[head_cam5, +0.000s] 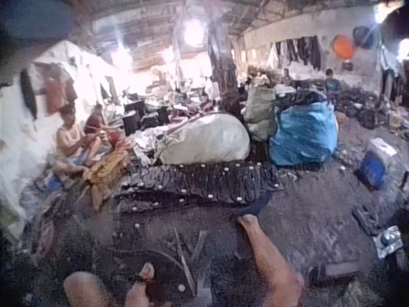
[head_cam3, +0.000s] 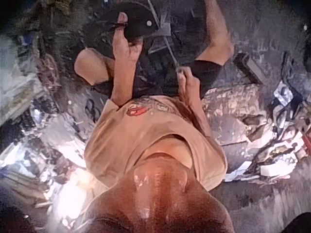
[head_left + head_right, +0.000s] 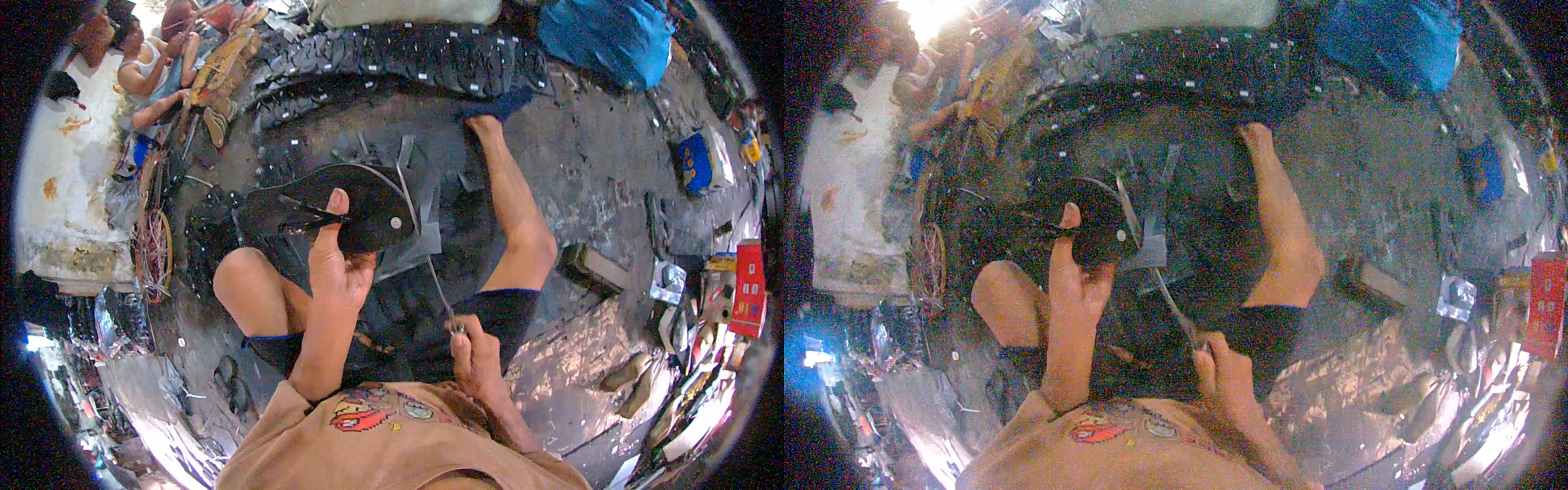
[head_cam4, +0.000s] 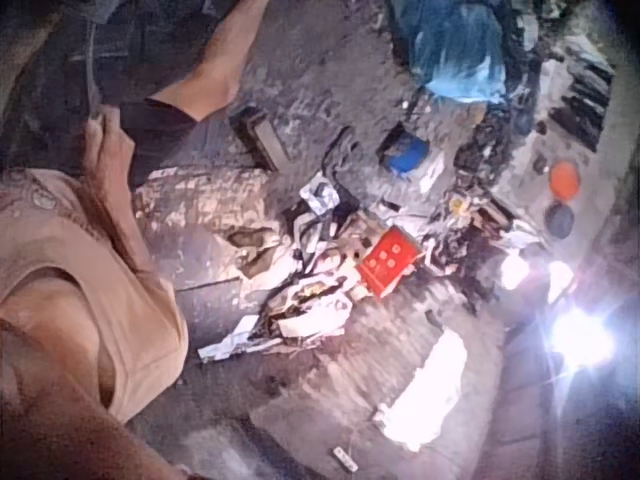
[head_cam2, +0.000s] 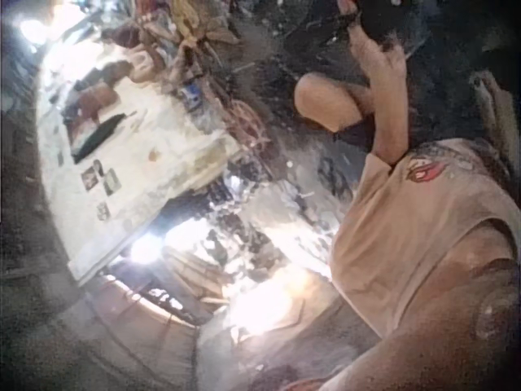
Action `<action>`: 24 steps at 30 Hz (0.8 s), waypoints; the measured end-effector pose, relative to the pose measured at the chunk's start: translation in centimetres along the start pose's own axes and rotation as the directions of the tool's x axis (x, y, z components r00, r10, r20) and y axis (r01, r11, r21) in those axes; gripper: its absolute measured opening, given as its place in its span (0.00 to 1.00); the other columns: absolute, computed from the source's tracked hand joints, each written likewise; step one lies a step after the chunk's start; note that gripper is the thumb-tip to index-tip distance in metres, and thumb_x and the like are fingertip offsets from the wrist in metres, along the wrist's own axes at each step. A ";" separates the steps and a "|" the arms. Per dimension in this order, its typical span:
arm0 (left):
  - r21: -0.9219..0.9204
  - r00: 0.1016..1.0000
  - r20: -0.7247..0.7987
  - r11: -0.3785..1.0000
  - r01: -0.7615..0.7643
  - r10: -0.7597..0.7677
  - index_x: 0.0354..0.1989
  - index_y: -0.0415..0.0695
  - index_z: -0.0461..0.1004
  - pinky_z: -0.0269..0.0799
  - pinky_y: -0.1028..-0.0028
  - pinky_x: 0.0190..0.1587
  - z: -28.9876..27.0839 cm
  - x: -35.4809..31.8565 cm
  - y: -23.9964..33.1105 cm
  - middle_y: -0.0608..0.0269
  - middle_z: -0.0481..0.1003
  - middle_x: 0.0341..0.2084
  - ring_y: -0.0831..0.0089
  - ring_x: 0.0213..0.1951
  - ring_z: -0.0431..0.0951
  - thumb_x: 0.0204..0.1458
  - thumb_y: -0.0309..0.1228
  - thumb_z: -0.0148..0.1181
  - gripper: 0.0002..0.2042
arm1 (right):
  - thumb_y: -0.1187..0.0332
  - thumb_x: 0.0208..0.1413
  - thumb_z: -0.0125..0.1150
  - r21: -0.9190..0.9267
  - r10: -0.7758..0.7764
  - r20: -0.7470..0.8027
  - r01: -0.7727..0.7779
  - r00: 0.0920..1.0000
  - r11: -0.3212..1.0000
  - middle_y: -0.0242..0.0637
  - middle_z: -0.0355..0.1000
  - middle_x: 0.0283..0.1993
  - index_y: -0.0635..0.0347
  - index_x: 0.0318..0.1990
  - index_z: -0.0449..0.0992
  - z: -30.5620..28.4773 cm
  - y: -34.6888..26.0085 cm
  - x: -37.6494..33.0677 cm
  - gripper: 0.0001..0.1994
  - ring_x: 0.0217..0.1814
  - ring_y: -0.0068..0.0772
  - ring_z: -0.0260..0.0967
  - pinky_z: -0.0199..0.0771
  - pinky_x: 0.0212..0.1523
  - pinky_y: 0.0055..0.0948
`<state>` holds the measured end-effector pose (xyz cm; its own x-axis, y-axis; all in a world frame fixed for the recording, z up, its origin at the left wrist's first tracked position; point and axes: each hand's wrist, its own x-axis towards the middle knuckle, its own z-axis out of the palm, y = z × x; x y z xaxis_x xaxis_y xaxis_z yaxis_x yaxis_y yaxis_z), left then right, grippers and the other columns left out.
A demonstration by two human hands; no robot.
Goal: The person sits on the floor and uses a knife to trim excess rubber from the edges of black flip-flops. They handle the sandals one at a time, scraping the knife along the perimeter to remove thin strips of material.
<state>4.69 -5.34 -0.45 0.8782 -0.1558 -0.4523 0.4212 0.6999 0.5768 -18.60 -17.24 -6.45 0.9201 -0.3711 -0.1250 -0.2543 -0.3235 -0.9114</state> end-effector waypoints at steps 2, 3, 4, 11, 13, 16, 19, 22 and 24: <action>0.086 0.999 -0.032 0.996 -0.016 0.019 0.52 0.45 0.77 0.84 0.67 0.44 -0.7 -0.6 -0.5 0.64 0.82 0.44 0.68 0.42 0.83 0.53 0.38 0.75 0.20 | 0.54 0.74 0.44 0.003 0.021 0.019 -0.021 1.000 1.000 0.41 0.65 0.20 0.61 0.48 0.74 -0.9 0.1 -1.5 0.19 0.20 0.37 0.66 0.65 0.25 0.38; 0.128 0.998 -0.048 0.991 -0.025 0.031 0.51 0.46 0.77 0.83 0.69 0.42 -1.1 -0.9 -0.7 0.65 0.82 0.42 0.70 0.40 0.83 0.54 0.41 0.74 0.21 | 0.53 0.74 0.44 0.005 0.030 0.031 -0.030 0.999 1.000 0.43 0.66 0.20 0.61 0.47 0.74 -1.3 -0.1 -2.2 0.19 0.20 0.41 0.67 0.65 0.25 0.40; 0.139 0.999 -0.037 0.990 -0.003 0.009 0.51 0.46 0.77 0.85 0.67 0.44 -1.5 -1.1 -0.5 0.64 0.82 0.43 0.68 0.41 0.84 0.53 0.37 0.75 0.20 | 0.56 0.69 0.54 -0.027 0.105 0.093 -0.103 0.990 0.994 0.56 0.76 0.31 0.56 0.51 0.74 -2.2 -0.6 -1.8 0.14 0.35 0.67 0.76 0.74 0.35 0.51; 0.330 0.993 -0.017 0.937 0.116 -0.117 0.55 0.44 0.74 0.86 0.59 0.47 -4.3 -4.8 -1.4 0.61 0.79 0.45 0.62 0.43 0.83 0.49 0.24 0.75 0.24 | 0.61 0.68 0.54 -0.143 0.063 0.283 -0.023 0.957 0.990 0.57 0.76 0.32 0.56 0.53 0.71 -3.0 -2.5 7.1 0.12 0.36 0.66 0.76 0.73 0.36 0.57; 0.361 0.993 0.027 0.928 0.094 -0.112 0.56 0.43 0.73 0.85 0.58 0.47 -6.1 -4.5 -1.3 0.60 0.78 0.46 0.61 0.44 0.83 0.48 0.23 0.76 0.26 | 0.62 0.69 0.53 -0.091 -0.075 0.290 0.106 0.954 0.990 0.56 0.76 0.32 0.55 0.54 0.71 -1.8 -1.5 7.5 0.12 0.36 0.67 0.75 0.72 0.36 0.57; 0.530 0.994 0.082 0.848 0.023 -0.078 0.58 0.42 0.72 0.85 0.59 0.48 -8.7 -6.0 -1.1 0.59 0.78 0.47 0.62 0.47 0.82 0.47 0.24 0.76 0.28 | 0.59 0.72 0.49 0.091 -0.197 0.353 0.176 0.915 0.980 0.53 0.71 0.28 0.57 0.50 0.71 -0.2 -3.4 10.1 0.12 0.31 0.61 0.70 0.69 0.32 0.50; 0.474 0.998 -0.041 0.878 0.067 -0.054 0.59 0.41 0.72 0.84 0.63 0.48 -7.5 -7.8 0.1 0.59 0.79 0.46 0.64 0.44 0.83 0.51 0.29 0.74 0.26 | 0.55 0.75 0.45 0.234 -0.121 0.263 0.058 0.957 0.970 0.45 0.61 0.22 0.61 0.43 0.71 2.0 -4.1 11.4 0.18 0.20 0.44 0.62 0.63 0.25 0.38; 0.371 0.987 -0.158 0.924 0.090 -0.032 0.57 0.40 0.73 0.85 0.65 0.44 -8.5 -8.4 1.4 0.60 0.81 0.43 0.66 0.41 0.84 0.56 0.34 0.70 0.22 | 0.48 0.76 0.41 0.235 -0.033 0.038 0.023 0.999 0.972 0.28 0.63 0.21 0.58 0.41 0.72 1.4 -4.0 8.9 0.23 0.23 0.23 0.60 0.59 0.24 0.29; 0.361 0.977 -0.211 0.928 0.098 -0.021 0.56 0.40 0.73 0.85 0.64 0.43 -9.2 -8.9 1.8 0.60 0.81 0.42 0.66 0.40 0.84 0.57 0.35 0.70 0.21 | 0.51 0.75 0.43 0.140 -0.066 0.245 0.032 0.967 0.990 0.40 0.63 0.20 0.60 0.42 0.71 0.8 -3.4 5.7 0.21 0.21 0.35 0.63 0.62 0.25 0.36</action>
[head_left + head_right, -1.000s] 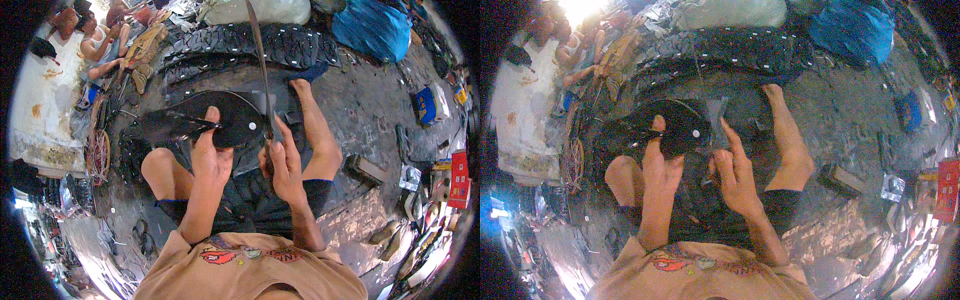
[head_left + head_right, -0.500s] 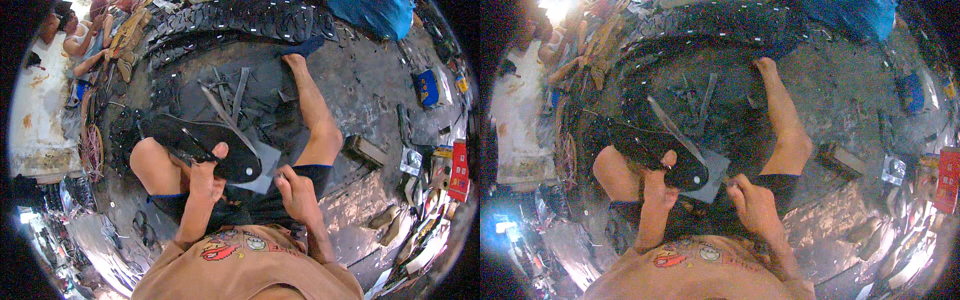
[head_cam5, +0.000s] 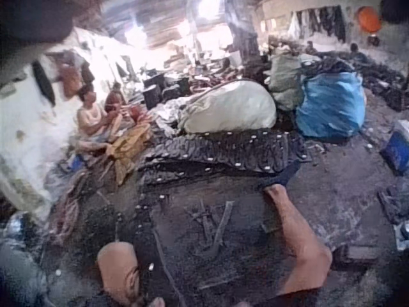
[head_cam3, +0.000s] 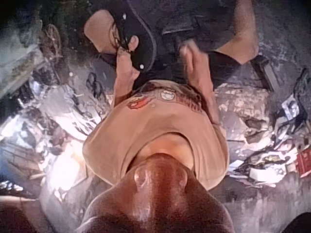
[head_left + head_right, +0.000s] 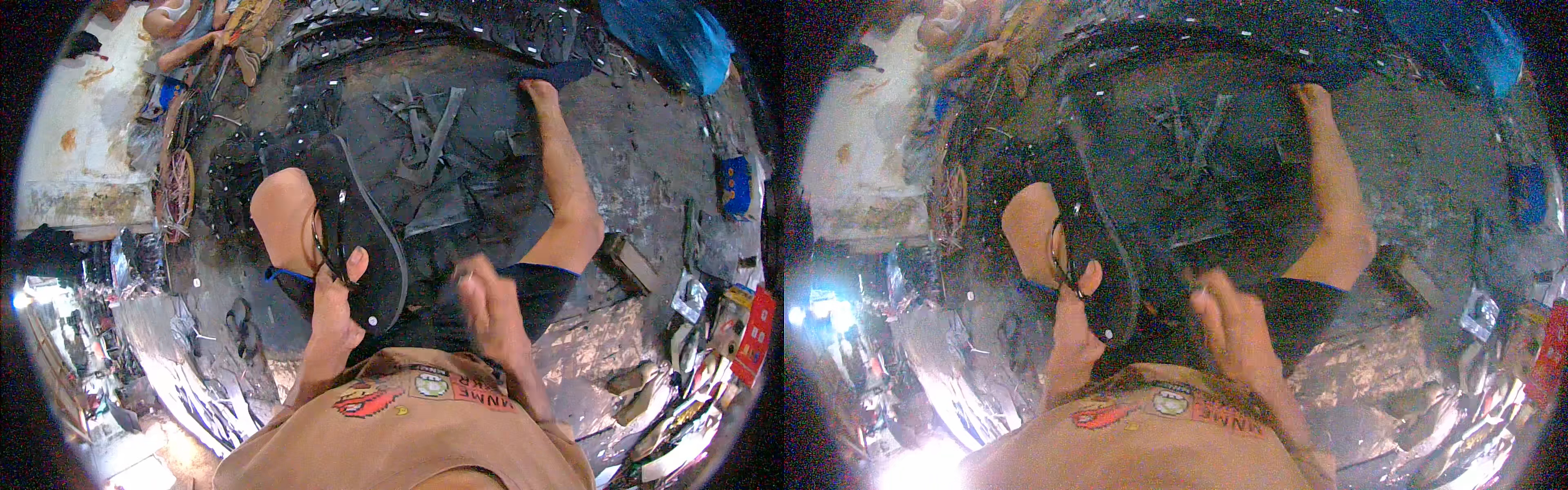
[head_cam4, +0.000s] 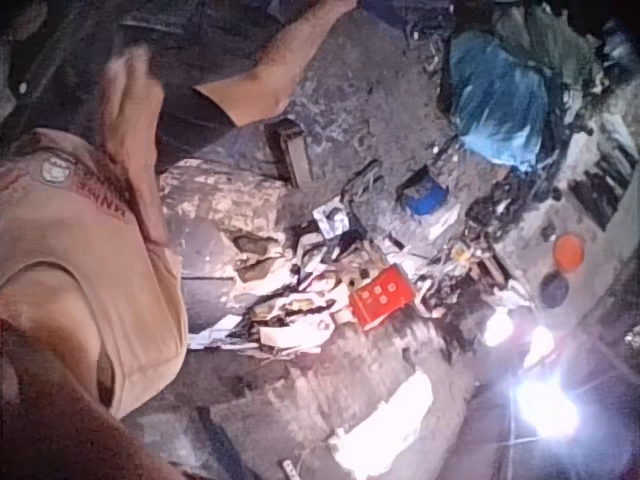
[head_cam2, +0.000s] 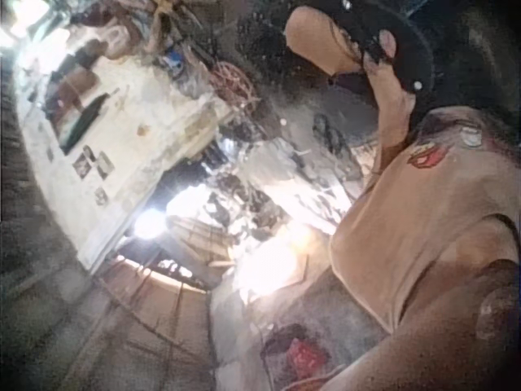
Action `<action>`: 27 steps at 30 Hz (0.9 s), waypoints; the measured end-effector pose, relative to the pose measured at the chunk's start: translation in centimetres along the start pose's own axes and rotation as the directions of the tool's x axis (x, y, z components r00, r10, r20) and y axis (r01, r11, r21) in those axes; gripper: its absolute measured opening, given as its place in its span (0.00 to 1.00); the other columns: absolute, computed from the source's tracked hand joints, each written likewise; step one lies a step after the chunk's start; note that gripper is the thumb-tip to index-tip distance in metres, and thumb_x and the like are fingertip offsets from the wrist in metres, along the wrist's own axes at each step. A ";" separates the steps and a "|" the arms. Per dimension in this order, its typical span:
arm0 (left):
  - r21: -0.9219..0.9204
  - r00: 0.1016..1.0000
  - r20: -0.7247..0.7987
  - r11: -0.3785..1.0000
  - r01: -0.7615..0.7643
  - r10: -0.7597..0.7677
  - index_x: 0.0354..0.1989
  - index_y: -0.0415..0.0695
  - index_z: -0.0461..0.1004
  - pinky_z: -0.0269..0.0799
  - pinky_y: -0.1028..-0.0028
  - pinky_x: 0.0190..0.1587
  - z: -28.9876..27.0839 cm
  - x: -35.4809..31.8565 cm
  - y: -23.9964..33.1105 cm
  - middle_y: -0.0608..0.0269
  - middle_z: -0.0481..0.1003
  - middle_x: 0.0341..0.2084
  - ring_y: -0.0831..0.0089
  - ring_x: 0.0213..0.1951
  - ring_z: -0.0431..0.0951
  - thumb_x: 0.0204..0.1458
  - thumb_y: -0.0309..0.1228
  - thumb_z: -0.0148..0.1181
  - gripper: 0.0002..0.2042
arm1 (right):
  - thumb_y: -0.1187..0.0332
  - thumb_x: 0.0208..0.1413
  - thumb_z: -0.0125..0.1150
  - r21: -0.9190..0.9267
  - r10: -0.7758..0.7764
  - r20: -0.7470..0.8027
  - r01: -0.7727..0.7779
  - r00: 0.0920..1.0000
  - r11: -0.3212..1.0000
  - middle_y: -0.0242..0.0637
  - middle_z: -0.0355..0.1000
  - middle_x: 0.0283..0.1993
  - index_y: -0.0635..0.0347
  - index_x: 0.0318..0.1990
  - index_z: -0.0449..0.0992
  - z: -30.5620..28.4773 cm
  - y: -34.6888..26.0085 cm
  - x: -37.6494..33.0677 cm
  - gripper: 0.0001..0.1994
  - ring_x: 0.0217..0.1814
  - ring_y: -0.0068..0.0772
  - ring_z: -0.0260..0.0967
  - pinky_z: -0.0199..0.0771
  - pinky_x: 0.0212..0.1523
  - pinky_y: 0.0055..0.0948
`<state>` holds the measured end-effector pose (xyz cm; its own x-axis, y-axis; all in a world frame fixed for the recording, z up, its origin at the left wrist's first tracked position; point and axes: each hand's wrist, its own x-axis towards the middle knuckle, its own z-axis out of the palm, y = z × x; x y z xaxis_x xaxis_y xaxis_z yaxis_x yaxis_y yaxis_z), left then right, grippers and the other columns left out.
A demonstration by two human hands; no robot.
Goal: The person sits on the floor and uses a knife to trim excess rubber from the edges of black flip-flops. They handle the sandals one at a time, scraping the knife along the perimeter to remove thin strips of material.
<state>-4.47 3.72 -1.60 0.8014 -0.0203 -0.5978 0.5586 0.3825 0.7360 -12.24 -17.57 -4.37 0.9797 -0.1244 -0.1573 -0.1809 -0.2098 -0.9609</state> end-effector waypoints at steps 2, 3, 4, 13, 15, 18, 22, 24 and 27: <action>0.003 1.000 -0.019 1.000 0.002 -0.002 0.55 0.40 0.73 0.85 0.64 0.42 -0.1 0.2 0.1 0.60 0.81 0.42 0.66 0.39 0.85 0.57 0.35 0.70 0.21 | 0.55 0.73 0.48 -0.137 0.093 0.146 -0.073 0.985 0.988 0.52 0.69 0.24 0.60 0.47 0.70 0.9 0.9 -3.5 0.16 0.27 0.56 0.70 0.67 0.29 0.49; 0.004 1.000 -0.026 1.000 -0.007 0.007 0.55 0.39 0.73 0.85 0.64 0.41 -0.2 0.4 -0.1 0.60 0.81 0.41 0.66 0.39 0.85 0.57 0.36 0.70 0.21 | 0.58 0.71 0.52 -0.214 0.171 0.203 -0.126 0.964 0.969 0.59 0.75 0.28 0.59 0.51 0.69 1.3 1.7 -5.0 0.14 0.33 0.69 0.75 0.71 0.32 0.58; -0.001 0.999 -0.034 1.000 -0.015 0.015 0.55 0.39 0.73 0.85 0.65 0.41 -0.1 0.5 -0.4 0.60 0.81 0.41 0.66 0.38 0.84 0.58 0.36 0.70 0.21 | 0.58 0.70 0.53 -0.207 0.268 0.237 -0.221 0.934 0.953 0.59 0.75 0.29 0.59 0.52 0.68 1.2 1.6 -6.4 0.14 0.34 0.69 0.75 0.71 0.33 0.59; 0.061 0.997 0.064 0.998 0.031 -0.035 0.58 0.39 0.72 0.85 0.63 0.43 -1.1 0.2 -1.3 0.57 0.81 0.44 0.64 0.41 0.85 0.56 0.34 0.71 0.24 | 0.60 0.71 0.50 -0.095 0.173 0.261 -0.154 0.950 0.984 0.58 0.72 0.29 0.60 0.47 0.69 0.6 2.4 -4.2 0.12 0.34 0.71 0.71 0.67 0.33 0.57; 0.080 0.998 0.043 0.996 0.034 -0.038 0.59 0.38 0.72 0.86 0.63 0.44 -0.5 -0.3 -0.9 0.56 0.81 0.45 0.62 0.41 0.85 0.55 0.33 0.71 0.25 | 0.60 0.71 0.52 -0.082 0.104 0.272 -0.084 0.957 0.993 0.58 0.73 0.30 0.59 0.47 0.68 1.6 2.7 -0.4 0.12 0.36 0.71 0.72 0.68 0.33 0.59; 0.041 0.999 0.018 0.998 0.041 -0.042 0.61 0.37 0.71 0.85 0.62 0.45 0.1 -1.0 -0.4 0.54 0.80 0.46 0.61 0.42 0.85 0.54 0.32 0.71 0.27 | 0.61 0.71 0.51 -0.053 -0.001 0.234 0.014 0.972 0.999 0.60 0.73 0.30 0.59 0.47 0.68 3.9 2.3 3.8 0.10 0.37 0.71 0.72 0.68 0.34 0.58; -0.009 0.998 0.031 0.998 0.061 -0.060 0.62 0.37 0.70 0.85 0.61 0.46 0.1 -1.2 0.7 0.52 0.80 0.47 0.60 0.44 0.85 0.53 0.30 0.70 0.27 | 0.65 0.71 0.52 -0.031 -0.169 0.084 0.172 0.982 0.985 0.58 0.72 0.30 0.60 0.46 0.69 7.3 1.5 8.0 0.08 0.36 0.69 0.72 0.68 0.33 0.52; -0.031 0.990 0.122 0.997 0.073 -0.069 0.63 0.38 0.69 0.85 0.60 0.47 -0.4 -1.2 1.0 0.51 0.80 0.48 0.59 0.45 0.84 0.52 0.29 0.71 0.29 | 0.66 0.71 0.52 -0.062 -0.353 -0.122 0.348 0.928 0.935 0.53 0.72 0.29 0.60 0.45 0.71 8.5 1.8 10.7 0.07 0.33 0.62 0.73 0.68 0.32 0.46; 0.051 0.996 0.041 0.996 0.075 -0.077 0.61 0.38 0.71 0.85 0.62 0.45 -0.9 -1.3 -0.3 0.53 0.81 0.46 0.60 0.42 0.85 0.52 0.28 0.71 0.28 | 0.57 0.76 0.45 0.229 -0.149 -0.123 0.174 0.981 0.958 0.34 0.73 0.27 0.61 0.48 0.74 7.0 3.3 17.7 0.16 0.26 0.27 0.71 0.68 0.28 0.29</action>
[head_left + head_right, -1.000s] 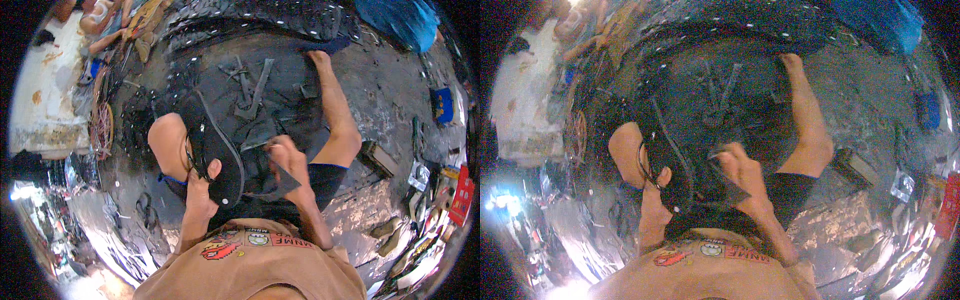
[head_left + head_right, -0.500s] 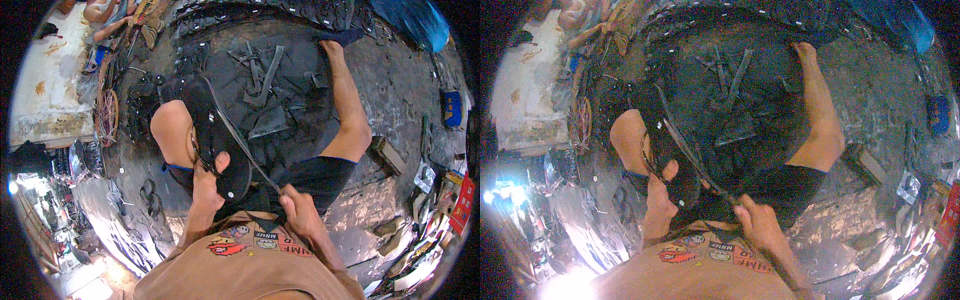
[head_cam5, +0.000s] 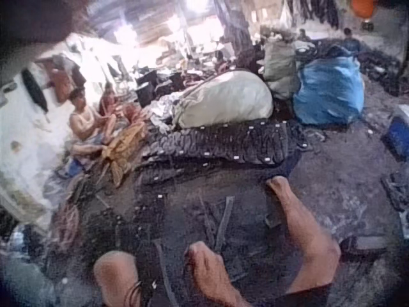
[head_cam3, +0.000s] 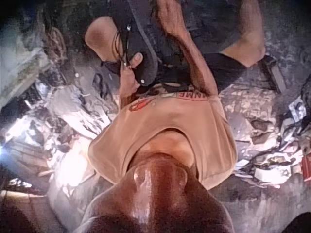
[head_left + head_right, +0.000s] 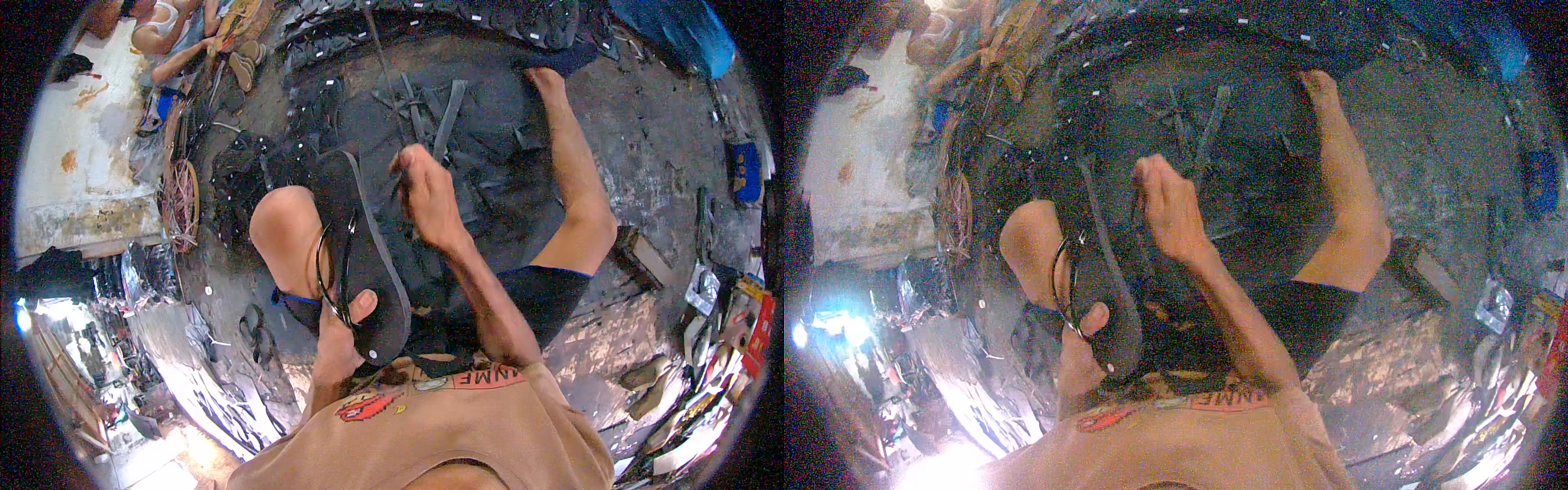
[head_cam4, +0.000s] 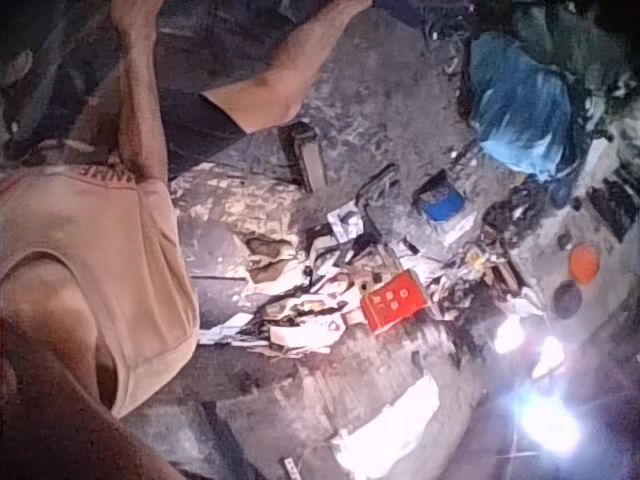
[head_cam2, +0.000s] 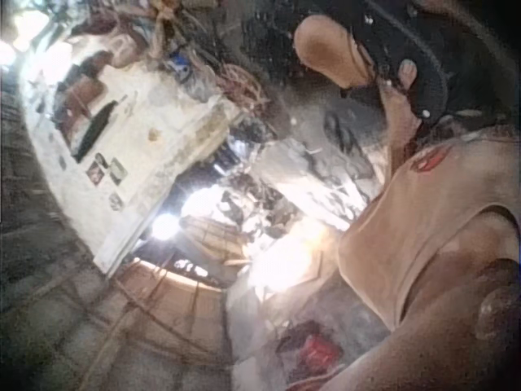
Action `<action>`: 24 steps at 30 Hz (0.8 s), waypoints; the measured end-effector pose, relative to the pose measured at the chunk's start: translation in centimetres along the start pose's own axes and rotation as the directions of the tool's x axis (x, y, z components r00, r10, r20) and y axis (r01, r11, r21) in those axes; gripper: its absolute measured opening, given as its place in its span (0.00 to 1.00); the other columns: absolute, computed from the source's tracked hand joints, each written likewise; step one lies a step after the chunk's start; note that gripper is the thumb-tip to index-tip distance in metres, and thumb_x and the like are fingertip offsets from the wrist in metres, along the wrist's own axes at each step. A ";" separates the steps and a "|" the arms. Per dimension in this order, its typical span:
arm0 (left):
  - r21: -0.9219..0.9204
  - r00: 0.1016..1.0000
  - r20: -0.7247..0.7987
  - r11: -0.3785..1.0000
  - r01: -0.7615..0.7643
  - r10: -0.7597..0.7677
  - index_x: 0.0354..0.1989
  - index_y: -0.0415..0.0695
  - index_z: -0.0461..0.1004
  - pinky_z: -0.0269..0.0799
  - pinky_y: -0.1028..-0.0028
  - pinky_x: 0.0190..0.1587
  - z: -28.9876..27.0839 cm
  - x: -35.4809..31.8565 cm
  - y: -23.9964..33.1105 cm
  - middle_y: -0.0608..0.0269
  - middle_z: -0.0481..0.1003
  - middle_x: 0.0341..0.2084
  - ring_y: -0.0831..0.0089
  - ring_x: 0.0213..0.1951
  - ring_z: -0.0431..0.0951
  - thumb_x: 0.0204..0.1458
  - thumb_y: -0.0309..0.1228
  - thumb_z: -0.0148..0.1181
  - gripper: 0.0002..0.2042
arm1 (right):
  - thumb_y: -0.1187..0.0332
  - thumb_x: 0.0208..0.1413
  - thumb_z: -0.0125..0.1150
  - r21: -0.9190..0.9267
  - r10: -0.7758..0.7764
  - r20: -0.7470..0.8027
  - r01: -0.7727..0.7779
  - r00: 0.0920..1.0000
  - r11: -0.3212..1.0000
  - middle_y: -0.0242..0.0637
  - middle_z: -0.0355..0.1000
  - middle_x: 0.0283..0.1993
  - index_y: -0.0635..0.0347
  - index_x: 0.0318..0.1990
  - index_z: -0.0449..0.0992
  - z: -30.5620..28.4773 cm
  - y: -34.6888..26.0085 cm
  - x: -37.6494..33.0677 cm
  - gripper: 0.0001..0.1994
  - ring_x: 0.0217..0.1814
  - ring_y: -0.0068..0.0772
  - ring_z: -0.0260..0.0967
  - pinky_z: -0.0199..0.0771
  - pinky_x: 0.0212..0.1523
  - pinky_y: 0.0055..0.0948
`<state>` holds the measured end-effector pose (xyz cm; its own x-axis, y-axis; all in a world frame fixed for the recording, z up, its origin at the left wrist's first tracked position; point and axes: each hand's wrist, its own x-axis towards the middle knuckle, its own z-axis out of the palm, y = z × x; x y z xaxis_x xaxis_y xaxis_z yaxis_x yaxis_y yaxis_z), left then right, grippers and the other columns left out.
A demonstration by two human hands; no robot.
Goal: The person sits on the floor and uses a knife to trim excess rubber from the edges of black flip-flops. They handle the sandals one at a time, scraping the knife along the perimeter to remove thin strips of material.
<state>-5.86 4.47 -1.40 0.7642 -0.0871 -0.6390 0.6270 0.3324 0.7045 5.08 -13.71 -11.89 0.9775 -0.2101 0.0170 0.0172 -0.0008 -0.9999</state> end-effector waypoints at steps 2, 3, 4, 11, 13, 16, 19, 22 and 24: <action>0.280 0.997 0.009 0.957 -0.076 0.077 0.61 0.38 0.71 0.84 0.63 0.47 -0.5 0.3 -0.1 0.54 0.80 0.47 0.62 0.43 0.84 0.55 0.27 0.68 0.24 | 0.52 0.77 0.42 0.298 0.069 0.060 -0.084 0.996 0.951 0.28 0.70 0.26 0.62 0.50 0.76 0.1 -1.9 0.6 0.22 0.25 0.18 0.65 0.66 0.26 0.23; 0.411 0.993 0.022 0.905 -0.113 0.115 0.60 0.38 0.71 0.84 0.64 0.47 -0.8 0.4 -0.1 0.54 0.80 0.47 0.62 0.44 0.84 0.57 0.26 0.66 0.22 | 0.52 0.75 0.47 0.332 0.137 0.069 -0.152 0.988 0.931 0.26 0.69 0.26 0.62 0.50 0.77 0.1 -3.2 -0.2 0.21 0.24 0.17 0.65 0.65 0.26 0.24; 0.520 0.987 0.032 0.841 -0.151 0.158 0.60 0.37 0.72 0.83 0.64 0.48 -1.0 0.4 0.0 0.55 0.80 0.48 0.63 0.45 0.84 0.59 0.26 0.64 0.20 | 0.52 0.73 0.52 0.354 0.200 0.092 -0.219 0.976 0.909 0.24 0.68 0.26 0.62 0.50 0.77 0.2 -4.6 -1.5 0.20 0.24 0.17 0.65 0.65 0.25 0.25; 0.644 0.898 0.268 0.628 -0.436 0.349 0.71 0.32 0.61 0.67 0.72 0.64 2.7 2.8 5.0 0.52 0.72 0.62 0.71 0.63 0.71 0.68 0.42 0.56 0.31 | 0.62 0.59 0.74 0.112 0.022 -0.082 -0.012 0.996 0.994 0.30 0.78 0.30 0.63 0.47 0.82 -1.4 -8.3 -7.6 0.15 0.31 0.17 0.70 0.71 0.36 0.23; 0.571 0.899 0.217 0.698 -0.432 0.379 0.70 0.31 0.62 0.66 0.73 0.63 3.7 3.1 6.7 0.55 0.74 0.59 0.73 0.61 0.72 0.67 0.44 0.58 0.31 | 0.61 0.62 0.69 -0.028 0.016 -0.129 -0.020 0.992 0.999 0.37 0.81 0.32 0.60 0.56 0.78 -2.0 -9.2 -8.6 0.19 0.33 0.22 0.74 0.75 0.38 0.28; 0.381 0.926 0.065 0.848 -0.368 0.372 0.65 0.36 0.70 0.69 0.74 0.59 2.2 2.4 7.0 0.60 0.78 0.52 0.75 0.54 0.76 0.66 0.45 0.60 0.27 | 0.60 0.71 0.51 -0.134 0.179 -0.021 -0.180 0.984 0.974 0.39 0.76 0.27 0.57 0.60 0.74 -5.3 -9.4 -12.1 0.17 0.26 0.33 0.75 0.74 0.30 0.35; 0.323 0.962 0.123 0.907 -0.270 0.242 0.58 0.41 0.76 0.71 0.74 0.56 1.9 0.7 8.0 0.66 0.81 0.46 0.76 0.47 0.80 0.66 0.47 0.59 0.23 | 0.62 0.74 0.44 -0.367 0.010 0.109 0.030 0.994 0.930 0.35 0.68 0.21 0.61 0.48 0.75 -6.4 -7.6 -19.3 0.14 0.19 0.25 0.62 0.62 0.22 0.31; 0.279 0.984 0.059 0.944 -0.179 0.169 0.58 0.43 0.76 0.71 0.75 0.56 2.4 -0.1 7.9 0.68 0.81 0.47 0.78 0.47 0.80 0.67 0.48 0.57 0.22 | 0.57 0.70 0.52 -0.377 0.210 0.132 -0.147 0.969 0.914 0.47 0.69 0.22 0.60 0.43 0.75 -6.4 -6.4 -26.0 0.14 0.22 0.48 0.70 0.69 0.27 0.42; 0.283 0.976 0.074 0.934 -0.217 0.204 0.57 0.43 0.76 0.70 0.75 0.56 2.1 -0.1 7.6 0.68 0.80 0.47 0.78 0.48 0.79 0.67 0.47 0.58 0.21 | 0.55 0.70 0.53 -0.419 0.245 0.136 -0.169 0.960 0.892 0.48 0.70 0.23 0.60 0.42 0.75 -6.5 -5.4 -28.4 0.16 0.22 0.49 0.70 0.68 0.27 0.43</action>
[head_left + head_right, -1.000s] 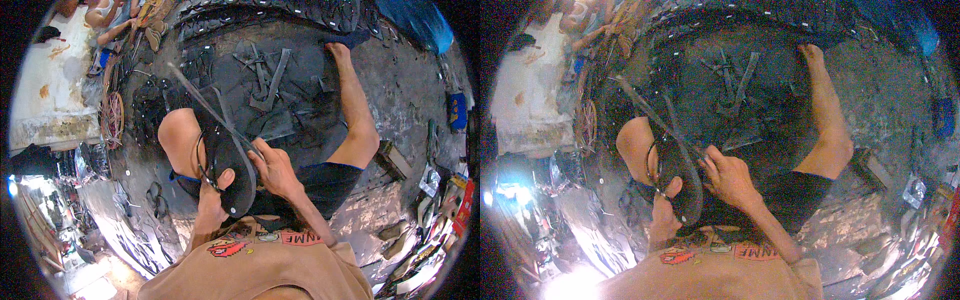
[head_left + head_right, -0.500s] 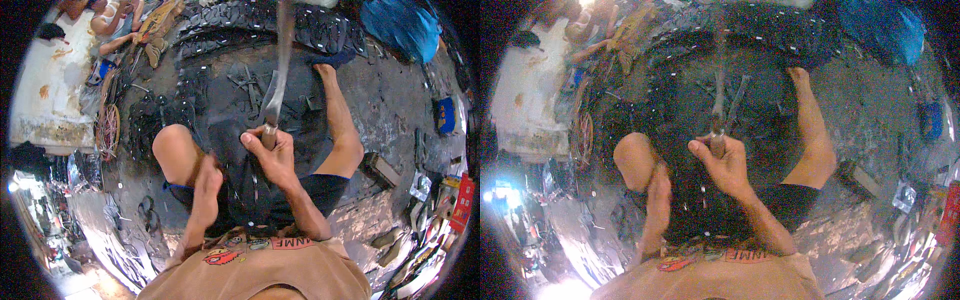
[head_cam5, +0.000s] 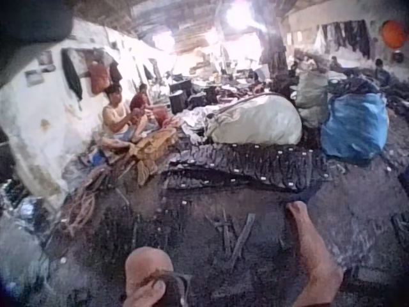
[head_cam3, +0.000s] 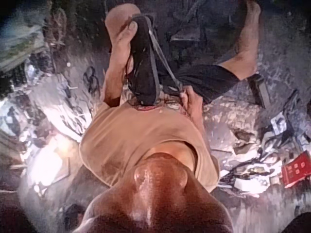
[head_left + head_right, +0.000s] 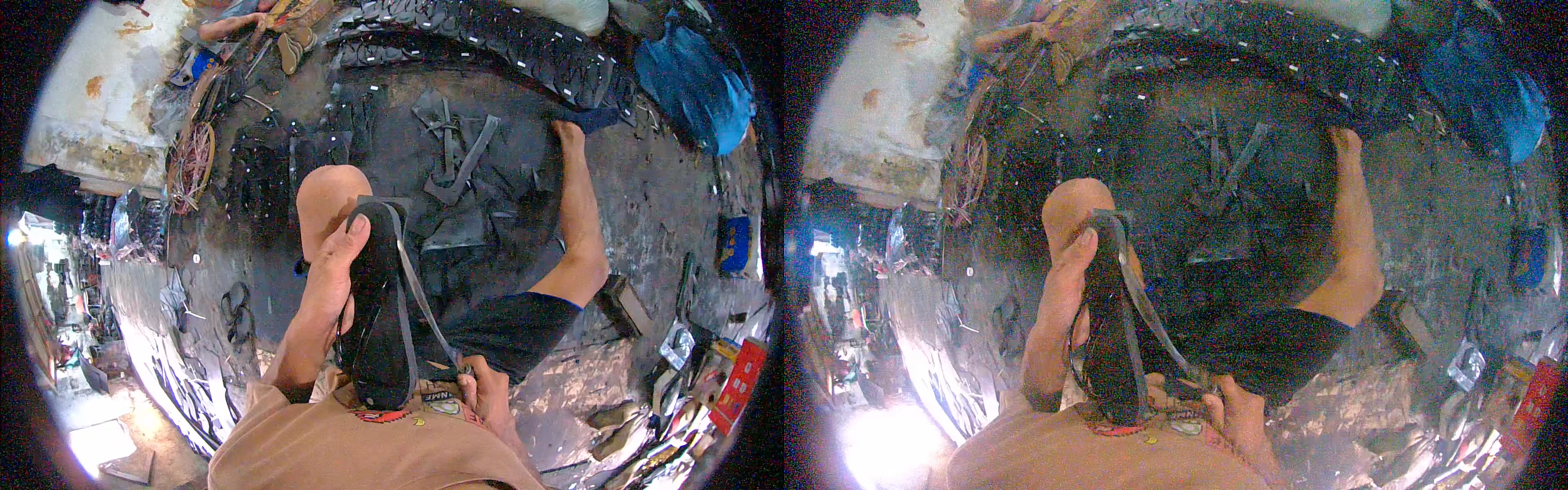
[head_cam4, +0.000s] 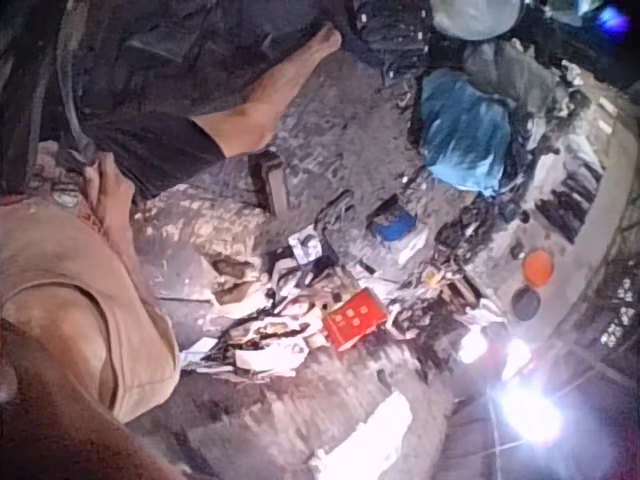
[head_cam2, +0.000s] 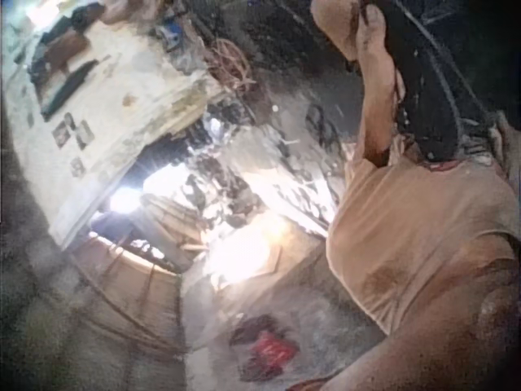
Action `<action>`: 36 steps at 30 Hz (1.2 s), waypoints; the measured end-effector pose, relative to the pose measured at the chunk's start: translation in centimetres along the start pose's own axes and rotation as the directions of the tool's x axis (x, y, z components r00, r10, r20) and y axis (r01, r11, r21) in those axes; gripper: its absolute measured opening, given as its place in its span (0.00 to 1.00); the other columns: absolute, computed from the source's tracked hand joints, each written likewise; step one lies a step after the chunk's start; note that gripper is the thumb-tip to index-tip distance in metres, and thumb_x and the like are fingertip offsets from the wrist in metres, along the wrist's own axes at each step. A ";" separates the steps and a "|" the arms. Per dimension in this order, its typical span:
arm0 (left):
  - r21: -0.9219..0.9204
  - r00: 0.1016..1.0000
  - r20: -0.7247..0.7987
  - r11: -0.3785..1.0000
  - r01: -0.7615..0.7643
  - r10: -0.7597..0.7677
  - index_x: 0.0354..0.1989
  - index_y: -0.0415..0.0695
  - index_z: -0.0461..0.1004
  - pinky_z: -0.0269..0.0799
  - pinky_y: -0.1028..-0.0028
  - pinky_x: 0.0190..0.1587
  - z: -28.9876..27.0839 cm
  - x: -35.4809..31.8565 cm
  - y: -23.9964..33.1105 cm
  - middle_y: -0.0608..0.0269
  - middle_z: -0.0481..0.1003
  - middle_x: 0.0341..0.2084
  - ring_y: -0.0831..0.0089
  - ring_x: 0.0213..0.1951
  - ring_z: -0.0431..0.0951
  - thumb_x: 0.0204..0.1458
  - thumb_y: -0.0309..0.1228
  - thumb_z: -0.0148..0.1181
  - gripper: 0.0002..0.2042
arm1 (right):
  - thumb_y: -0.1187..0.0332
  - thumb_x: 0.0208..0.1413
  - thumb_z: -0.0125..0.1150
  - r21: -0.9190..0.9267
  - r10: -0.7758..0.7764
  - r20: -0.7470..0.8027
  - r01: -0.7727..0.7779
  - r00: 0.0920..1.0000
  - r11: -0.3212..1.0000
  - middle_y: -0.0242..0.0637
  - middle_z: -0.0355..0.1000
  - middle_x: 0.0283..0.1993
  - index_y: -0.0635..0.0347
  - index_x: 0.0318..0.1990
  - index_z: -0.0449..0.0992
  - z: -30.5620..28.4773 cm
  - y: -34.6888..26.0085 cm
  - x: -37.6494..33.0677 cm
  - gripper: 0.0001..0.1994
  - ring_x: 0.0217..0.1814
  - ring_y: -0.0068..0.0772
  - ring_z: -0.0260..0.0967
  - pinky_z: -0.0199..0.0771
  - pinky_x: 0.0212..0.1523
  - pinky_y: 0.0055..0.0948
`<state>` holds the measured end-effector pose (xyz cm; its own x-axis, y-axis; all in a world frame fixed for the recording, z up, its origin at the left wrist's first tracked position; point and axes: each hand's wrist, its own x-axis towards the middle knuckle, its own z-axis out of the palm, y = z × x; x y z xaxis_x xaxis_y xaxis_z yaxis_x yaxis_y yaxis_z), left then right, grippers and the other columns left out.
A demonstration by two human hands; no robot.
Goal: The person sits on the floor and uses a knife to trim excess rubber from the edges of black flip-flops. They handle the sandals one at a time, scraping the knife along the perimeter to remove thin strips of material.
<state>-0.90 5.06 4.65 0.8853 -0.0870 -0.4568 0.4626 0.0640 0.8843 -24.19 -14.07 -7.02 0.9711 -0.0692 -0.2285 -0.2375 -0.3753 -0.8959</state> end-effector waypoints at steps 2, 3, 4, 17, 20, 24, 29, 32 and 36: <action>0.022 0.999 0.018 0.999 -0.032 0.032 0.58 0.43 0.75 0.70 0.75 0.56 0.2 0.2 -0.3 0.68 0.79 0.48 0.77 0.49 0.78 0.67 0.45 0.59 0.21 | 0.58 0.66 0.59 -0.061 0.036 0.019 -0.034 0.999 0.998 0.51 0.74 0.29 0.59 0.45 0.75 -0.8 -1.2 1.6 0.13 0.29 0.57 0.75 0.73 0.32 0.47; 0.035 0.999 0.030 0.999 -0.041 0.040 0.59 0.42 0.74 0.70 0.75 0.56 0.3 0.2 -0.6 0.68 0.78 0.48 0.77 0.50 0.77 0.67 0.45 0.60 0.21 | 0.59 0.64 0.62 -0.094 0.056 0.026 -0.053 0.998 0.994 0.53 0.76 0.32 0.58 0.46 0.76 -1.3 -1.9 3.1 0.13 0.32 0.60 0.77 0.75 0.34 0.49; 0.044 0.998 0.044 0.998 -0.047 0.045 0.60 0.42 0.73 0.69 0.75 0.57 0.4 0.3 -1.0 0.68 0.78 0.49 0.76 0.50 0.76 0.66 0.44 0.60 0.21 | 0.60 0.64 0.62 -0.077 0.112 0.008 -0.111 0.994 0.991 0.53 0.76 0.31 0.58 0.45 0.76 -1.5 -2.4 5.1 0.11 0.32 0.62 0.76 0.74 0.34 0.50; 0.276 0.994 0.109 0.961 -0.017 -0.014 0.72 0.39 0.61 0.67 0.68 0.64 -0.1 1.1 -0.9 0.59 0.73 0.58 0.69 0.59 0.72 0.65 0.40 0.61 0.31 | 0.50 0.73 0.48 -0.282 -0.228 0.480 0.395 0.847 0.874 0.57 0.73 0.25 0.55 0.72 0.60 -10.1 -11.6 24.4 0.28 0.33 0.63 0.77 0.72 0.35 0.53; 0.339 0.984 0.174 0.941 -0.020 -0.042 0.69 0.38 0.63 0.68 0.66 0.63 0.0 1.3 0.0 0.59 0.73 0.58 0.67 0.58 0.73 0.66 0.40 0.60 0.28 | 0.52 0.74 0.46 -0.151 -0.383 0.517 0.522 0.765 0.839 0.57 0.72 0.24 0.54 0.74 0.61 -9.9 -11.7 25.6 0.27 0.29 0.63 0.74 0.70 0.34 0.52; 0.209 0.980 0.201 0.978 -0.030 -0.013 0.64 0.40 0.68 0.71 0.66 0.57 0.3 1.2 0.1 0.62 0.75 0.54 0.67 0.53 0.75 0.66 0.40 0.60 0.23 | 0.56 0.76 0.43 0.171 -0.495 0.276 0.465 0.824 0.869 0.37 0.67 0.19 0.54 0.76 0.61 -10.0 -11.3 22.2 0.26 0.20 0.38 0.64 0.66 0.27 0.37; -0.488 0.985 -0.022 0.858 -0.161 0.172 0.57 0.45 0.75 0.76 0.67 0.48 7.0 3.8 -3.0 0.66 0.80 0.47 0.67 0.46 0.79 0.67 0.39 0.59 0.15 | 0.58 0.76 0.42 0.405 -0.187 -0.239 0.273 0.953 0.873 0.28 0.64 0.22 0.51 0.77 0.60 -4.9 -9.0 20.4 0.25 0.24 0.20 0.62 0.65 0.27 0.28; -0.599 0.984 -0.023 0.786 -0.156 0.178 0.52 0.48 0.79 0.79 0.68 0.42 10.1 9.1 -1.7 0.68 0.83 0.42 0.68 0.42 0.82 0.67 0.38 0.58 0.11 | 0.59 0.74 0.46 0.259 -0.167 -0.396 0.284 0.903 0.923 0.41 0.74 0.27 0.50 0.69 0.69 -3.6 -7.3 20.6 0.20 0.28 0.39 0.75 0.75 0.33 0.37; -0.665 0.993 0.057 0.746 -0.039 0.102 0.49 0.48 0.80 0.85 0.66 0.45 8.8 6.3 -0.8 0.65 0.83 0.44 0.71 0.44 0.84 0.59 0.33 0.70 0.11 | 0.59 0.68 0.56 -0.061 -0.153 -0.371 0.141 0.916 0.988 0.50 0.80 0.38 0.53 0.54 0.75 -2.0 -1.7 13.0 0.13 0.40 0.56 0.81 0.79 0.39 0.45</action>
<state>3.89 -4.25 1.89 0.9238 -0.1363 -0.3577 0.3425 0.7118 0.6132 -11.08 -16.20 -7.69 0.9347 -0.3485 0.0695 -0.0966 -0.4373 -0.8941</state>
